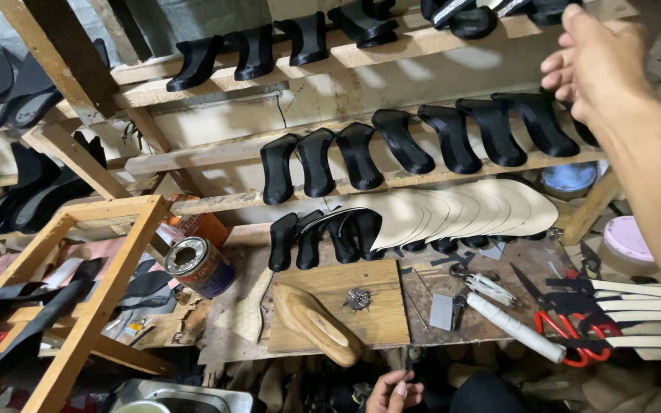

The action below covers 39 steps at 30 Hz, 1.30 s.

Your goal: The person repairs a black high-heeled shoe by hand. They use a hammer to tap nails into the heel, then use pliers to pull and adjust the heel strap. The person also uses a small knife to trim excess material from the heel area.

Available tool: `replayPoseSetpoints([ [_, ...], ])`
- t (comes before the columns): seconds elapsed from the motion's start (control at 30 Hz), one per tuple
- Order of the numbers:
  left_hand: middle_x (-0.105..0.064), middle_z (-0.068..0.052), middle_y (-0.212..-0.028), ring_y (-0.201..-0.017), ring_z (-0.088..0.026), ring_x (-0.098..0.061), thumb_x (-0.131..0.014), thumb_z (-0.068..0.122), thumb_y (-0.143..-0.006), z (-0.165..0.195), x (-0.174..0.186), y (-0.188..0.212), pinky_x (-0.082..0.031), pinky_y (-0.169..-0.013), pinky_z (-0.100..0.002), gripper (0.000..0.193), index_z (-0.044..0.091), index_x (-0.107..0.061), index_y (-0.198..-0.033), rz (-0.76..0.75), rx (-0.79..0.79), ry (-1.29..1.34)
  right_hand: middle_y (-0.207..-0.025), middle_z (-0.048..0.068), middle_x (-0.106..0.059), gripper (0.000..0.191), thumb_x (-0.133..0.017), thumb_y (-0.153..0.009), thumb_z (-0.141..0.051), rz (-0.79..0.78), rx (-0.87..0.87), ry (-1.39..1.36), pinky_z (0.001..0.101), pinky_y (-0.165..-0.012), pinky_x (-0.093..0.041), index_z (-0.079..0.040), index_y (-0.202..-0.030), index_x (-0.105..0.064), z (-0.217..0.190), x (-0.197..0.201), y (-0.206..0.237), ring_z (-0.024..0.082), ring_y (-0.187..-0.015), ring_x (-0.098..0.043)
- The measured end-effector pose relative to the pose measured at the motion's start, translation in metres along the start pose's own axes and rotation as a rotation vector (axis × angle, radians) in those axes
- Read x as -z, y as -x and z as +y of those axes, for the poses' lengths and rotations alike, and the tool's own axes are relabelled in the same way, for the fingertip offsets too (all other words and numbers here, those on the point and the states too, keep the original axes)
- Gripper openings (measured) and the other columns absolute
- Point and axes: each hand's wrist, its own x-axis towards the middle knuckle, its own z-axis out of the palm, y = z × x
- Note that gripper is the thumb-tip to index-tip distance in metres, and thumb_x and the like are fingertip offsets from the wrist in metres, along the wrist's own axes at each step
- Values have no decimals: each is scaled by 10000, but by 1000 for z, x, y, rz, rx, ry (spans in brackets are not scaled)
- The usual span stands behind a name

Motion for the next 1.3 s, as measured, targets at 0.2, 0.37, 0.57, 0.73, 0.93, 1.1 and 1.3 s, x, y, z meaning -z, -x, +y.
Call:
replayPoseSetpoints([
  [0.2, -743, -166, -1218, -985, -251, -789, -591, 137, -989, 0, -3, 0, -670, -828, -399, 304, 9, -605, -1264, -8, 21, -9, -877, 48, -728, 270, -631, -1115, -340, -121, -139, -213, 260, -580, -536, -72, -1084, -610, 5, 7, -26, 101, -667, -678],
  [0.37, -752, -163, -1196, -975, -256, -800, -593, 151, -986, 3, -3, 2, -676, -815, -396, 314, -5, -622, -1257, 74, 75, -46, -894, 94, -727, 149, -547, -1095, -168, -95, 46, -103, 296, -612, -558, -34, -1065, -604, 8, -2, -21, 153, -698, -670],
  [0.57, -755, -170, -1203, -982, -262, -793, -594, 147, -983, 6, -2, 3, -671, -823, -402, 322, -4, -608, -1267, 48, 75, 7, -912, 84, -713, 221, -575, -1103, -238, -172, 5, -211, 293, -662, -568, -18, -1083, -589, -5, 0, -12, 148, -760, -671],
  [0.73, -752, -175, -1203, -981, -270, -799, -591, 142, -985, 7, 0, 3, -672, -813, -407, 310, -3, -607, -1258, 36, 48, -4, -884, 61, -687, 452, -445, -1080, -470, -41, -177, -478, 278, -687, -554, -45, -1103, -600, -1, 32, -28, 140, -812, -658],
  [0.93, -749, -171, -1219, -990, -267, -787, -581, 130, -994, 7, 0, 1, -664, -822, -405, 307, 18, -607, -1278, 16, 60, 21, -1016, 128, -677, 319, -459, -1191, -253, -140, -175, -788, 298, -801, -575, 42, -1179, -581, 5, 70, -41, 200, -898, -668],
  [1.1, -750, -154, -1223, -994, -266, -789, -577, 139, -992, 8, -4, 1, -666, -825, -405, 303, 31, -601, -1274, -24, 48, 9, -935, 94, -732, 145, -609, -1124, -192, -23, -17, -566, 282, -668, -585, -63, -1188, -625, 17, 65, -20, 188, -769, -712],
  [1.3, -760, -168, -1212, -994, -266, -793, -585, 144, -991, 14, -7, 7, -666, -826, -394, 312, 11, -615, -1271, 46, 71, -20, -1023, 139, -741, 153, -552, -1186, -97, -80, 144, -513, 315, -759, -612, -6, -1263, -648, 25, 69, -27, 212, -853, -721],
])
